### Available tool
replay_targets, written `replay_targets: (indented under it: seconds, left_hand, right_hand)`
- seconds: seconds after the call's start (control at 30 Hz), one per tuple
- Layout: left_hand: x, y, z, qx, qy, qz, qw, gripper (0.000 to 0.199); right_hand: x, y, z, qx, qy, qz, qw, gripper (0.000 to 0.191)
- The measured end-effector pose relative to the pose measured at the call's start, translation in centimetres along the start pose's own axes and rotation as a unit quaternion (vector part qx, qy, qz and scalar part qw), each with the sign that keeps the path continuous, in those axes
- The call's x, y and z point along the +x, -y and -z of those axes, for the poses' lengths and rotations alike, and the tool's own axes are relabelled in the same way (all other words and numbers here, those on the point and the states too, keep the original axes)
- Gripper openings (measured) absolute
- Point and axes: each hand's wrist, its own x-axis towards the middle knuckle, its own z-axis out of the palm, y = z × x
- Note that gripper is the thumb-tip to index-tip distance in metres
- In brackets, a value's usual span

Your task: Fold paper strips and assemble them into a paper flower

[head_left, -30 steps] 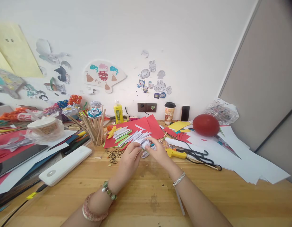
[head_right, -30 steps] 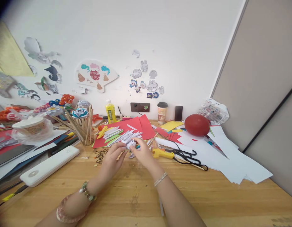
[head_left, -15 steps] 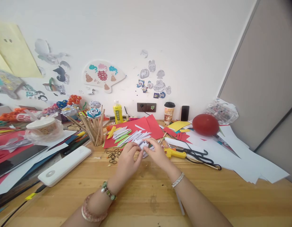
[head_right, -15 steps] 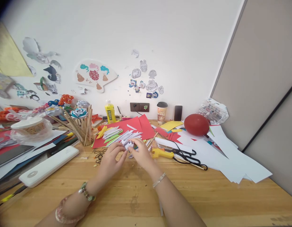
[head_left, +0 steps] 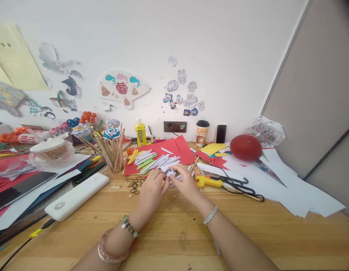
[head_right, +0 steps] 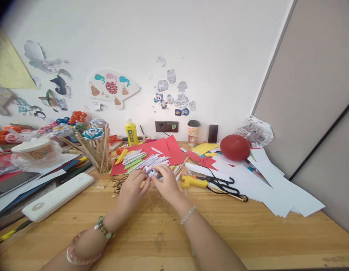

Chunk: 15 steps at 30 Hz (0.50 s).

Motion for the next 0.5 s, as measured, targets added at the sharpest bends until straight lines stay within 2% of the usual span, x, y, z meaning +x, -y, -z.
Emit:
replay_targets:
  seconds: [0.27,0.5]
  left_hand:
    - [0.16,-0.09,0.02,0.044,-0.006,-0.033,0.998,0.018]
    - [0.29,0.31,0.11,0.053,0.049,-0.041,0.997,0.017]
  right_hand:
    - [0.05,-0.06,-0.07,-0.001,-0.011,-0.005,1.000,0.028]
    - [0.08,-0.48,-0.01,0.017,-0.020,-0.006,1.000,0.024]
